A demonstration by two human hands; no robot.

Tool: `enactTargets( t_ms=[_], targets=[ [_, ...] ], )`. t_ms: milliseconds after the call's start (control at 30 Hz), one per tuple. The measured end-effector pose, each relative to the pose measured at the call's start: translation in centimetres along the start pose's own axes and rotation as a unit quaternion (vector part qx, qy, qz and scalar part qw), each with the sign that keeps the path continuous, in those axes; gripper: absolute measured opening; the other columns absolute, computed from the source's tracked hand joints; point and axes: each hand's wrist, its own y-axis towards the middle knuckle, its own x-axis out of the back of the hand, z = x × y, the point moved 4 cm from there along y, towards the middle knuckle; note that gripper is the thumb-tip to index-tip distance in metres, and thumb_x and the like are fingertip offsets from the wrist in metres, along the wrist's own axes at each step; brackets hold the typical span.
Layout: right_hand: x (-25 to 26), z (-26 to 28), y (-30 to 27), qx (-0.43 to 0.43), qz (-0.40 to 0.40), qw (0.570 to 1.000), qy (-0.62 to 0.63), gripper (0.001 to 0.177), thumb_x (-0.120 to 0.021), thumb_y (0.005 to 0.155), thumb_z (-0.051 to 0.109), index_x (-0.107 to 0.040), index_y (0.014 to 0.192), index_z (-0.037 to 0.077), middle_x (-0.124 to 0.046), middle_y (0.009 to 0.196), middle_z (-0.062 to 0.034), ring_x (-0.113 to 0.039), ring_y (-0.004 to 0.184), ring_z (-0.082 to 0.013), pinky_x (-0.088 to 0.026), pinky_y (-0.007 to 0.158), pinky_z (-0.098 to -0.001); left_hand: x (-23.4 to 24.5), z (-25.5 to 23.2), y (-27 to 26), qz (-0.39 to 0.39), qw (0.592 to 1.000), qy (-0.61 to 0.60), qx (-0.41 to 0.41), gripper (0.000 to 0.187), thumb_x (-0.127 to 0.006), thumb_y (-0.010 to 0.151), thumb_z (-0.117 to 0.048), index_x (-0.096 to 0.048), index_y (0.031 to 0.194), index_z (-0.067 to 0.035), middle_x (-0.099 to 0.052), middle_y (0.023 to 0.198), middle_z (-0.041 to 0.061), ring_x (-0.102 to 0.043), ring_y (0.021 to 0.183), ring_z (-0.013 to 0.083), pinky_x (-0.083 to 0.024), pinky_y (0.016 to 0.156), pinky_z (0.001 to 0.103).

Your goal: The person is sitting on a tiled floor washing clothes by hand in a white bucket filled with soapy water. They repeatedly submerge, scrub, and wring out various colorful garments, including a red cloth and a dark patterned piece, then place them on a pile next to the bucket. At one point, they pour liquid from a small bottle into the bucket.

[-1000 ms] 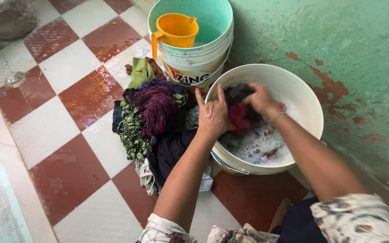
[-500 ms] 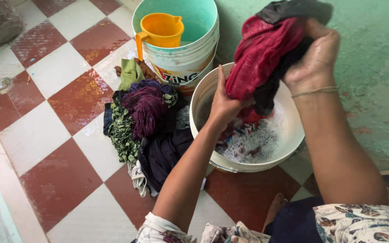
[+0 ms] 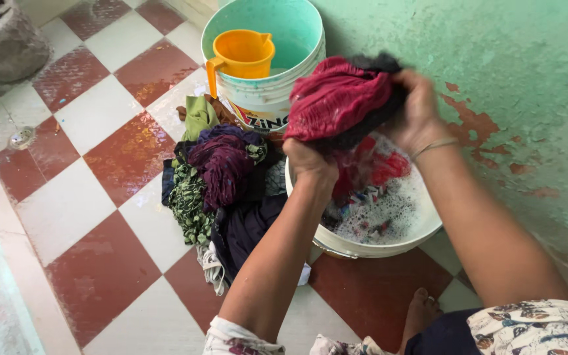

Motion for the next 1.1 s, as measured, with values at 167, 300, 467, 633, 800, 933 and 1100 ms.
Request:
enactTargets(
  t_ms=[167,300,467,633,800,933,1100],
  targets=[
    [-1.1,-4.4,-1.5,-0.032,0.086,0.995,0.027,0.048,-0.047,0.095,0.039,-0.061,0.135,0.017,-0.064,0.140,-0.0060,-0.063,0.128,-0.0254,-0.048,0.116,-0.0468,-1.9,-0.8,-0.7,0.076,0.997,-0.017,-0.023,0.045,-0.050,0.096,-0.029,-0.065,0.129,-0.004,-0.069,0.125,0.014,-0.066,0.114,0.0320,-0.053,0.102,0.046],
    [-1.8,-5.8,-0.3,0.002,0.040,0.989,0.146,0.046,-0.042,0.101,0.043,-0.065,0.127,0.014,-0.068,0.130,-0.0094,-0.067,0.120,-0.0285,-0.055,0.107,-0.0482,-3.0,-0.7,-0.7,0.120,0.991,-0.057,-0.021,0.046,-0.051,0.096,-0.030,-0.065,0.130,-0.002,-0.069,0.125,0.016,-0.066,0.113,0.0335,-0.053,0.103,0.047],
    [-3.4,-4.5,0.6,0.120,0.082,0.985,0.097,0.044,-0.046,0.105,0.042,-0.065,0.130,0.010,-0.067,0.131,-0.0113,-0.067,0.121,-0.0274,-0.054,0.111,-0.0449,-3.9,-2.4,-0.8,0.128,0.988,-0.064,-0.056,0.051,-0.046,0.099,-0.041,-0.065,0.129,-0.005,-0.069,0.124,0.016,-0.066,0.113,0.0369,-0.053,0.101,0.052],
    [-7.8,-3.7,0.1,0.077,0.108,0.986,-0.103,0.060,-0.055,0.096,0.058,-0.062,0.136,0.014,-0.068,0.131,-0.0026,-0.065,0.119,-0.0180,-0.055,0.101,-0.0390,-4.8,-9.7,1.1,0.180,0.974,-0.076,-0.116,0.056,-0.041,0.101,-0.047,-0.063,0.130,-0.005,-0.069,0.123,0.019,-0.067,0.110,0.0405,-0.055,0.100,0.057],
    [-5.4,-4.4,1.8,0.045,0.120,0.887,-0.445,0.061,-0.062,0.094,0.054,-0.060,0.137,0.012,-0.068,0.124,-0.0018,-0.061,0.111,-0.0132,-0.053,0.087,-0.0341,-0.8,-18.4,3.2,-0.029,0.981,0.011,-0.191,0.046,-0.050,0.099,-0.038,-0.063,0.127,-0.004,-0.069,0.119,0.016,-0.069,0.106,0.0380,-0.059,0.095,0.057],
    [2.0,-5.8,4.2,0.011,0.078,0.844,-0.530,0.052,-0.074,0.091,0.032,-0.064,0.133,0.003,-0.070,0.116,-0.0119,-0.064,0.102,-0.0194,-0.052,0.088,-0.0340,6.9,-20.5,4.0,-0.130,0.963,0.193,-0.133,0.034,-0.071,0.086,-0.021,-0.066,0.118,-0.009,-0.069,0.114,0.011,-0.071,0.098,0.0295,-0.061,0.089,0.051],
    [9.6,-7.7,6.9,-0.027,0.105,0.753,-0.649,0.047,-0.074,0.090,0.030,-0.066,0.127,0.002,-0.075,0.119,-0.0131,-0.069,0.108,-0.0205,-0.054,0.096,-0.0351,9.7,-17.4,4.9,-0.132,0.855,0.496,-0.070,0.033,-0.077,0.086,-0.024,-0.073,0.112,-0.003,-0.071,0.104,0.007,-0.061,0.085,0.0157,-0.048,0.071,0.033]
  ],
)
